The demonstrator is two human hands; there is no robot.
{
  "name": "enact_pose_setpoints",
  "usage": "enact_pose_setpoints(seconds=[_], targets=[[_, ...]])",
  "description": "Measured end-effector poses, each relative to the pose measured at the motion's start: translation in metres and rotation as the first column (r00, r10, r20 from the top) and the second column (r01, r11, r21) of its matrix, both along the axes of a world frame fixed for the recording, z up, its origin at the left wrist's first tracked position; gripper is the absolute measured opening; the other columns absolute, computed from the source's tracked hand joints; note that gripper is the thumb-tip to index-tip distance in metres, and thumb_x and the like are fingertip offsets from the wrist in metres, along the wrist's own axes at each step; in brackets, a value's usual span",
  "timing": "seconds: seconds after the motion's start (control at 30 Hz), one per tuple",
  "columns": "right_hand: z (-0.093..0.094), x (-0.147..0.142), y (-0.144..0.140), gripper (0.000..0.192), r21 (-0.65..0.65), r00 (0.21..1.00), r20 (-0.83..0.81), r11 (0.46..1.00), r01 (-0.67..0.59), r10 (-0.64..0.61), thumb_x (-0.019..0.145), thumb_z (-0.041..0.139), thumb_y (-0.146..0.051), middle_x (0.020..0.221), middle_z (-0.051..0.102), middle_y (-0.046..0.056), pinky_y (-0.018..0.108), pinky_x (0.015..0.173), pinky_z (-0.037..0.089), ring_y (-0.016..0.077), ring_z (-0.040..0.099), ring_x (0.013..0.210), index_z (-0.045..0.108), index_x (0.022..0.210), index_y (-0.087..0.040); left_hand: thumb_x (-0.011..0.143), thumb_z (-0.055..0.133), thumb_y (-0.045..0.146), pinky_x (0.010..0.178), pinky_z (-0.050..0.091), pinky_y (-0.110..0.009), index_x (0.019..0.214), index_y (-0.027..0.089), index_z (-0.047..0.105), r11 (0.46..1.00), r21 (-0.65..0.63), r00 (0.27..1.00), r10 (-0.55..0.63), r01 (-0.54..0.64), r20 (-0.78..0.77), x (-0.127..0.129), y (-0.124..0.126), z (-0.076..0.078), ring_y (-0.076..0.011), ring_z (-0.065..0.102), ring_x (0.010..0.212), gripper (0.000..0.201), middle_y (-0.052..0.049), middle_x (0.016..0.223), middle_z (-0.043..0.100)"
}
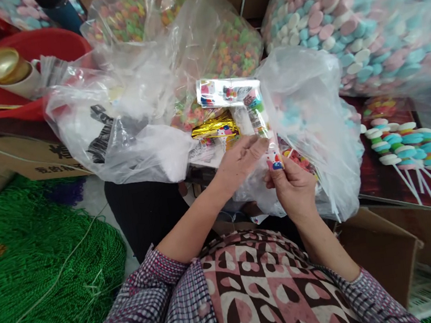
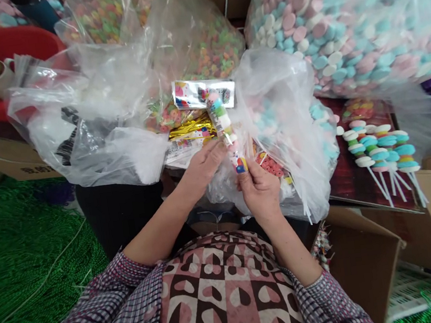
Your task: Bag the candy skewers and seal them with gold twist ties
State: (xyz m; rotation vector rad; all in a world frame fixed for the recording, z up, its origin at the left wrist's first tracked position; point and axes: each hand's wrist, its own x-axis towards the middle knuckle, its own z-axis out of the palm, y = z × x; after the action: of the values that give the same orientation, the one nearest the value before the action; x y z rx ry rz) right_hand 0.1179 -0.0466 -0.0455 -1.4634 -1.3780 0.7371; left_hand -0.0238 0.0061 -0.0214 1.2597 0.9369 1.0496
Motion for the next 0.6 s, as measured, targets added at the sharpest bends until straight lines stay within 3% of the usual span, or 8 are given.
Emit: enact_pose_setpoints(seconds=[0.13,0.3,0.43,0.6], targets=[[-0.003,-0.003,-0.004,0.023,0.006,0.992,0.128,1.0,-0.005,0.004,0.093,0.054,-0.038,0.059,0.064,-0.003,0.025,0.051,0.048,0.0129,0.06,0.05,0.07,0.088,-0.021,0.085,0.063,0.057,0.062,0.044,-0.026,0.078,0.017,0.061,0.971,-0.217,0.978,-0.052,0.097,0.203,0.013,-0.005,-0.005,-0.0105,0.052,0.064,0.04,0.001,0.069,0.056],[0.003,-0.008,-0.005,0.027,0.038,0.98,0.199,0.999,-0.008,0.0,0.092,0.054,-0.034,0.054,0.062,-0.003,0.025,0.049,0.045,0.0121,0.057,0.046,0.064,0.07,-0.022,0.082,0.066,0.058,0.049,0.039,-0.022,0.084,0.016,0.067,0.952,-0.271,0.946,-0.048,0.14,0.321,0.018,-0.013,-0.004,-0.0072,0.047,0.052,0.041,0.003,0.065,0.055],[0.007,-0.015,-0.005,0.026,-0.035,0.999,0.046,0.999,-0.021,0.023,0.089,0.057,-0.034,0.052,0.061,-0.003,0.025,0.046,0.045,0.012,0.055,0.042,0.062,0.066,-0.023,0.081,0.066,0.061,0.039,0.035,-0.021,0.085,0.016,0.066,0.959,-0.254,0.943,-0.038,0.128,0.331,0.018,-0.017,-0.005,-0.0069,0.041,0.043,0.045,0.005,0.055,0.048],[0.01,-0.02,-0.003,0.031,-0.128,0.991,-0.13,0.991,-0.044,0.027,0.086,0.062,-0.04,0.052,0.061,-0.002,0.026,0.043,0.046,0.012,0.053,0.04,0.061,0.061,-0.022,0.08,0.066,0.062,0.036,0.034,-0.022,0.085,0.016,0.062,0.944,-0.284,0.948,-0.076,0.168,0.31,0.017,-0.017,-0.009,-0.0083,0.043,0.037,0.046,0.005,0.053,0.05]])
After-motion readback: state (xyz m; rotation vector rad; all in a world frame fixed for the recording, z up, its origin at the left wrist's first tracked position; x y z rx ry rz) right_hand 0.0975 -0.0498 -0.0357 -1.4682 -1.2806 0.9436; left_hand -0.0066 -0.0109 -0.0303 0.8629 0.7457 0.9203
